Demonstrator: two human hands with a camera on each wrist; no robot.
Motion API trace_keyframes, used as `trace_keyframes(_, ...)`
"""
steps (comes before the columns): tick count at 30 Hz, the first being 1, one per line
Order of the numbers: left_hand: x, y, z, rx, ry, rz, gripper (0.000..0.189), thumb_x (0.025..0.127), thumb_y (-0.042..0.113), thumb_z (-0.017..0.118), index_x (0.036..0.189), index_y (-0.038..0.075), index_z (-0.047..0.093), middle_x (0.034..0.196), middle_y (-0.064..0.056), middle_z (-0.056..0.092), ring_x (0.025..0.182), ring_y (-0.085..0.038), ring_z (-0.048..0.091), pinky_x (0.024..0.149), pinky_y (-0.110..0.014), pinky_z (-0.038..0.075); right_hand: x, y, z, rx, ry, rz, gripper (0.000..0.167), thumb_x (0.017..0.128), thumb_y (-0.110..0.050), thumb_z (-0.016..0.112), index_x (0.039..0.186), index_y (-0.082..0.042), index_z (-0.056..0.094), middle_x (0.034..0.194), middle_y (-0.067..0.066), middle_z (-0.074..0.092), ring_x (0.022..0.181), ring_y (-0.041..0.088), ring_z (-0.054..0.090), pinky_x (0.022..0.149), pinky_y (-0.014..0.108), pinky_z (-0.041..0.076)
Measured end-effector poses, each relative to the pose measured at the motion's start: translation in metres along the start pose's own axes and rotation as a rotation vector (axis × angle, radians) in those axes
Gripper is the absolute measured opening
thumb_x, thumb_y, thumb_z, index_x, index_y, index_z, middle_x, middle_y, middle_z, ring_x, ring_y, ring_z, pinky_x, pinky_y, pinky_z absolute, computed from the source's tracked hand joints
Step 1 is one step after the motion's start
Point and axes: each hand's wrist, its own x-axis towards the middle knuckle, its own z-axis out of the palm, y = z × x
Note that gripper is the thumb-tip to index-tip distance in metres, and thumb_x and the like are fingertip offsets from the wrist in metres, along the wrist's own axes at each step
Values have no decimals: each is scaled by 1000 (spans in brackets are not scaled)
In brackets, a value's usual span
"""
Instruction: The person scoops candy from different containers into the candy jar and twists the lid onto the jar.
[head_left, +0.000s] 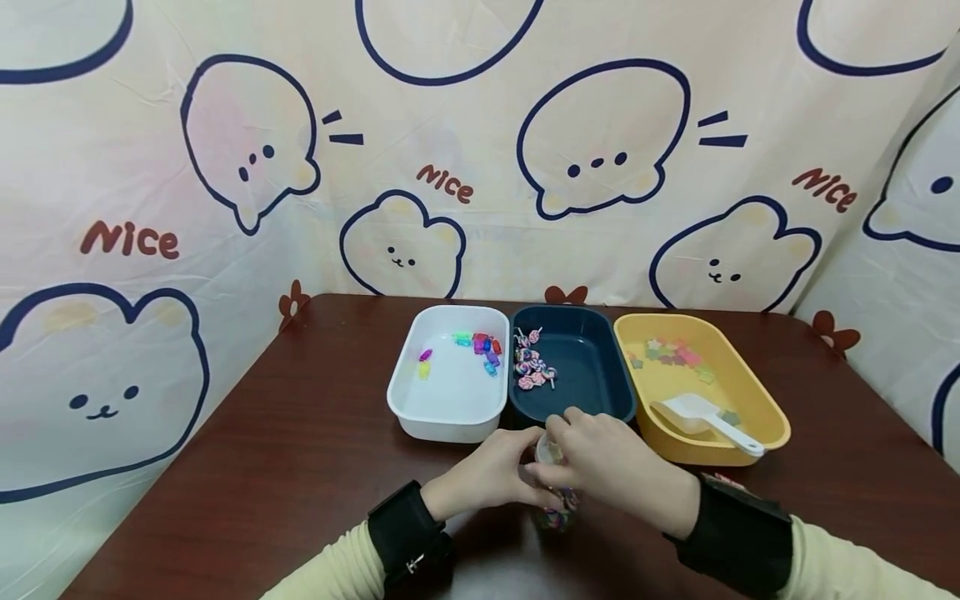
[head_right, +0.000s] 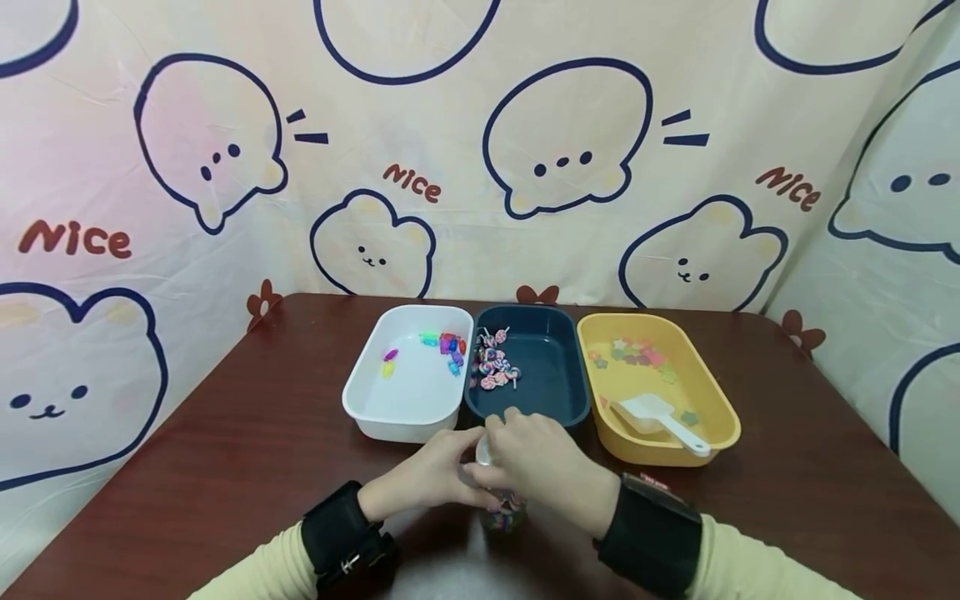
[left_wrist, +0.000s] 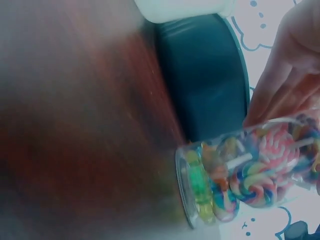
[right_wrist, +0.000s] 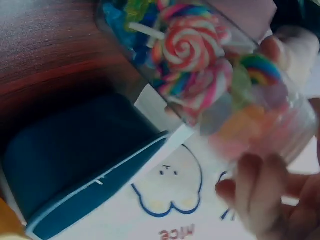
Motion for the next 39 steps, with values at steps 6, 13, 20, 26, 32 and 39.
trace_keyframes(6, -2, 3, 4, 17, 94, -36, 52, 80, 15, 89, 122, 0, 63, 106, -14, 74, 80, 6, 56, 75, -11, 51, 6, -18, 7, -164, 31, 122, 35, 97, -33, 70, 75, -7, 61, 60, 1, 45, 52, 12, 39, 44, 21, 38)
trace_keyframes(13, -5, 1, 0, -44, 89, -78, 48, 81, 12, 88, 120, 1, 63, 106, -14, 74, 79, 7, 57, 72, -13, 50, 12, -14, -1, -51, -88, 148, 46, 99, -46, 63, 77, -6, 66, 64, 1, 50, 56, 13, 46, 50, 25, 47)
trace_keyframes(20, -5, 2, -1, -33, 64, -91, 63, 83, 15, 86, 137, 2, 57, 123, -14, 71, 98, -1, 62, 84, -12, 52, 5, 14, -23, 265, -299, 4, 57, 85, -33, 84, 132, -9, 63, 103, 2, 65, 83, 10, 57, 70, 23, 55)
trace_keyframes(26, -4, 7, 1, 2, 66, -115, 57, 83, 17, 87, 132, 4, 60, 121, -12, 72, 98, 0, 61, 88, -13, 51, 7, 11, -22, 205, -212, -7, 48, 75, -31, 91, 112, -9, 71, 85, -4, 65, 74, 6, 52, 62, 17, 47)
trace_keyframes(32, -4, 11, 2, 9, 59, -136, 55, 83, 17, 87, 129, 4, 61, 120, -12, 73, 97, 2, 61, 90, -14, 52, 8, 8, -21, 175, -220, 12, 43, 75, -32, 92, 105, -8, 71, 80, -4, 66, 70, 6, 53, 59, 18, 48)
trace_keyframes(39, -5, 2, -7, 72, -65, -76, 66, 85, 19, 85, 142, 6, 55, 127, -11, 70, 104, -2, 63, 94, -16, 52, 3, 19, -22, 304, -376, 41, 62, 83, -38, 85, 133, -12, 61, 103, -1, 63, 88, 14, 57, 75, 28, 55)
